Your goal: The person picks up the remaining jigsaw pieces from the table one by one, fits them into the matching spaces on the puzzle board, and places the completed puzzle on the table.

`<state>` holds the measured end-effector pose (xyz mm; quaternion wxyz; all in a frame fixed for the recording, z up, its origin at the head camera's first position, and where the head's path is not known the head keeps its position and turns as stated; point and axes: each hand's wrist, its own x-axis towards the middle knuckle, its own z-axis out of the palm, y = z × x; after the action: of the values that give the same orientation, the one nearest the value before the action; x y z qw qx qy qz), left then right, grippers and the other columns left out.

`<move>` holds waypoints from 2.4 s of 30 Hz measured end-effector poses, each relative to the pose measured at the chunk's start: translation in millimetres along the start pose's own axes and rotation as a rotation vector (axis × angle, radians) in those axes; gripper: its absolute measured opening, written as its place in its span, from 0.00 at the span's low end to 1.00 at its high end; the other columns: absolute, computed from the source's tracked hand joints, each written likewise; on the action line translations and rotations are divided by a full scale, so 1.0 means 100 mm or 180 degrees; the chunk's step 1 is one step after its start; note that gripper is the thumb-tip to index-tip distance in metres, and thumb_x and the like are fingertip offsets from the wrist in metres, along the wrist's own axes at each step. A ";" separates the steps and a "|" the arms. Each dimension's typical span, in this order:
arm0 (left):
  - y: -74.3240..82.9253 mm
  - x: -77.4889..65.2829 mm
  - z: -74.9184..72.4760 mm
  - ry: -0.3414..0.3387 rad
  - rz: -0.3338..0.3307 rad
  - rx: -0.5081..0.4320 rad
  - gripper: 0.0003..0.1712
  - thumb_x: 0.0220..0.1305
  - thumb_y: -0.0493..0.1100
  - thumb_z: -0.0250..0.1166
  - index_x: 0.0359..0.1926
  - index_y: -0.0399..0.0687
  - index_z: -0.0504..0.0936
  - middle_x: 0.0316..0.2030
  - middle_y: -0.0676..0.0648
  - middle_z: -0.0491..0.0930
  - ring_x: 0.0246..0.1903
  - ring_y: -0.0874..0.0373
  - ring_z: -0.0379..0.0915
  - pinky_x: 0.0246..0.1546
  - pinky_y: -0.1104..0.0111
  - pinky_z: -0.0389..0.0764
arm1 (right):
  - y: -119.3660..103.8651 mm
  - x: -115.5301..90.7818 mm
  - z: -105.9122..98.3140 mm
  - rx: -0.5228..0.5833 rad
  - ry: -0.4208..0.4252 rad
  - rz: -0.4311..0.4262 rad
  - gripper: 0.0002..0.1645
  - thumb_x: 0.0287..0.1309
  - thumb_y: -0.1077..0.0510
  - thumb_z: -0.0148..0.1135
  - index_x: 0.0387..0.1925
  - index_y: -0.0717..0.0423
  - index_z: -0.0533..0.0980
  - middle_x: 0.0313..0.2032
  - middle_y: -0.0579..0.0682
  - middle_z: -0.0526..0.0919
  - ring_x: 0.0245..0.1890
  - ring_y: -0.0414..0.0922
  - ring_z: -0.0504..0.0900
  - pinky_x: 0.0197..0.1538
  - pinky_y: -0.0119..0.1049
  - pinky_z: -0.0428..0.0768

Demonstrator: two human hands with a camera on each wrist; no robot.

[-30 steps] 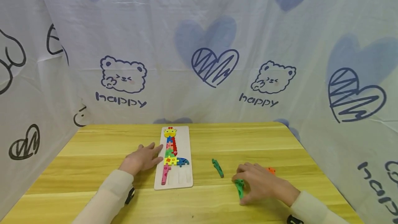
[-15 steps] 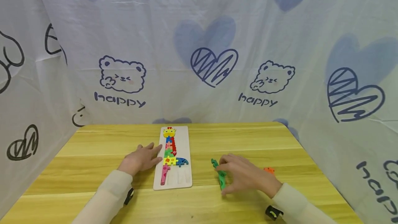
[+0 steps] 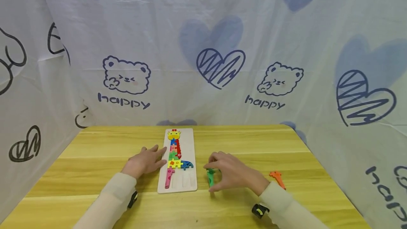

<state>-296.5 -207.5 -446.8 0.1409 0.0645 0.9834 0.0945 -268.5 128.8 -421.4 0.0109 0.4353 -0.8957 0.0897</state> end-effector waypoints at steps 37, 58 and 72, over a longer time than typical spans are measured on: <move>-0.01 0.01 0.02 0.0047 0.0035 0.0015 0.37 0.78 0.62 0.53 0.80 0.59 0.59 0.80 0.35 0.56 0.74 0.18 0.48 0.56 0.16 0.61 | -0.38 0.83 0.24 -0.0209 -0.0240 -0.0087 0.43 0.52 0.25 0.71 0.64 0.42 0.81 0.56 0.43 0.81 0.49 0.37 0.74 0.46 0.26 0.74; -0.02 0.05 0.05 0.0051 0.0060 0.0067 0.38 0.77 0.63 0.53 0.81 0.59 0.59 0.80 0.35 0.56 0.74 0.18 0.49 0.56 0.17 0.63 | -0.47 1.01 0.46 -0.0316 -0.0433 0.0072 0.45 0.49 0.22 0.70 0.65 0.35 0.79 0.58 0.43 0.80 0.46 0.38 0.71 0.46 0.29 0.74; -0.02 0.04 0.05 0.0067 0.0092 0.0070 0.37 0.77 0.63 0.53 0.80 0.58 0.59 0.79 0.35 0.56 0.73 0.17 0.50 0.55 0.17 0.63 | -0.51 1.07 0.45 -0.0359 -0.0443 0.0053 0.43 0.50 0.22 0.69 0.64 0.35 0.80 0.58 0.43 0.80 0.45 0.38 0.71 0.46 0.32 0.74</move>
<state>-298.5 -208.0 -453.2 0.1284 0.0792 0.9848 0.0865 -292.4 6.7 -447.0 -0.0277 0.4318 -0.9015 0.0087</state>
